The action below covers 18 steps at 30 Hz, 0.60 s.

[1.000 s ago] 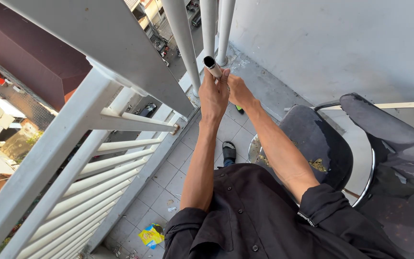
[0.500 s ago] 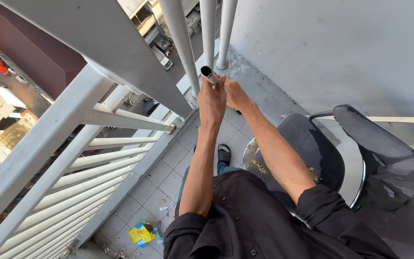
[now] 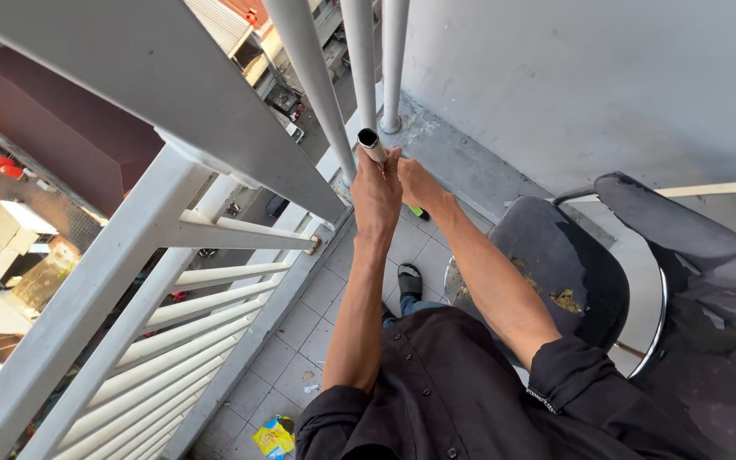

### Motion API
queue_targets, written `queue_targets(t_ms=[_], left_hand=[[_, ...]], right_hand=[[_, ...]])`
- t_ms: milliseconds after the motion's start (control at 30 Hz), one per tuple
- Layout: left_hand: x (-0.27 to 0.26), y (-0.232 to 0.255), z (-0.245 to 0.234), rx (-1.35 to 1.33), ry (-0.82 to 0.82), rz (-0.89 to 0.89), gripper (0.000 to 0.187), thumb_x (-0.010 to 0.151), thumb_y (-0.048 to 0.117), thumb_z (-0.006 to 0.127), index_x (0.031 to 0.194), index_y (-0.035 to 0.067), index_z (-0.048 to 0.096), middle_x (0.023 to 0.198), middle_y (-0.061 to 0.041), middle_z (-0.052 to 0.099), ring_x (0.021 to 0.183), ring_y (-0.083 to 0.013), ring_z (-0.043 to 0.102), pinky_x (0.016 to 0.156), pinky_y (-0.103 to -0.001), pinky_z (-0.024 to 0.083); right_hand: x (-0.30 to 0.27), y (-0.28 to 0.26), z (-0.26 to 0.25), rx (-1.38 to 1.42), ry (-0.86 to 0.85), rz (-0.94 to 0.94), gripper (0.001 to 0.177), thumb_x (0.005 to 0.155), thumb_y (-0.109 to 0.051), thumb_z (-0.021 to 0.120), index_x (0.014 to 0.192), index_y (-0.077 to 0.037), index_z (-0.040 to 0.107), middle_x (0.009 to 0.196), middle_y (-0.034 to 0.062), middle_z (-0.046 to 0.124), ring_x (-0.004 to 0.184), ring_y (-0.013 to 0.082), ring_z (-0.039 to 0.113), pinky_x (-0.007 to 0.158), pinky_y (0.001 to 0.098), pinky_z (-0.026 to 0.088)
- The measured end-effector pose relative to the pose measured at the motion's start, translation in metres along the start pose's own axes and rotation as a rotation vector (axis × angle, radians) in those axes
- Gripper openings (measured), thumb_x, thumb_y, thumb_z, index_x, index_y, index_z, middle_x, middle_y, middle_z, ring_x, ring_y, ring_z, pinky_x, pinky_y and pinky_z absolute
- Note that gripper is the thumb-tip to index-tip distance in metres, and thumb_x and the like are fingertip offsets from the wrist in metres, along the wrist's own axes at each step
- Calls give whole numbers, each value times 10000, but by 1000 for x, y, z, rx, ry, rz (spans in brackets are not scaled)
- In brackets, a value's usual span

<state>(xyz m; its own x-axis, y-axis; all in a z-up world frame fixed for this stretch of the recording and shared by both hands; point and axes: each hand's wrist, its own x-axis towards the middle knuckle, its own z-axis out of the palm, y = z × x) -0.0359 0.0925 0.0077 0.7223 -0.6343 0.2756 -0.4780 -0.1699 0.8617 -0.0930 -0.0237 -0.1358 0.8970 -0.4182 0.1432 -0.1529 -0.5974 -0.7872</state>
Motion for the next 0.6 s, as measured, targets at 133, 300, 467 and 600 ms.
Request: queue_targets(t_ms=[133, 300, 467, 600], left_hand=[[5, 8, -4, 13, -36, -17, 311, 1070, 229, 584, 1242, 30, 417, 940, -170, 708, 787, -331, 752, 573, -460, 553], [13, 4, 3, 44, -55, 17, 327, 1069, 258, 590, 1185, 10, 412, 903, -182, 681, 714, -334, 721, 530, -469, 520], [28, 18, 9, 7, -68, 67, 305, 1065, 280, 606, 1150, 30, 454, 875, -169, 691, 685, -333, 713, 537, -467, 510], [31, 25, 14, -10, -165, -69, 312, 1049, 304, 608, 1146, 39, 476, 851, -168, 695, 624, -324, 711, 512, -465, 515]], right_hand=[[2, -3, -2, 23, 41, -68, 358, 977, -60, 570, 1326, 23, 556, 1199, 254, 689, 1107, 443, 648, 909, 484, 539], [4, -3, -11, 33, 5, 25, 295, 985, -78, 575, 1271, -7, 596, 1031, 214, 736, 1026, 408, 705, 859, 464, 556], [11, -14, -40, 52, 39, 35, 280, 991, -91, 583, 1254, 5, 589, 995, 211, 728, 970, 403, 699, 791, 455, 543], [10, 5, -42, 6, -18, 222, 173, 1010, -131, 591, 1144, -28, 626, 904, 178, 736, 896, 361, 738, 745, 443, 550]])
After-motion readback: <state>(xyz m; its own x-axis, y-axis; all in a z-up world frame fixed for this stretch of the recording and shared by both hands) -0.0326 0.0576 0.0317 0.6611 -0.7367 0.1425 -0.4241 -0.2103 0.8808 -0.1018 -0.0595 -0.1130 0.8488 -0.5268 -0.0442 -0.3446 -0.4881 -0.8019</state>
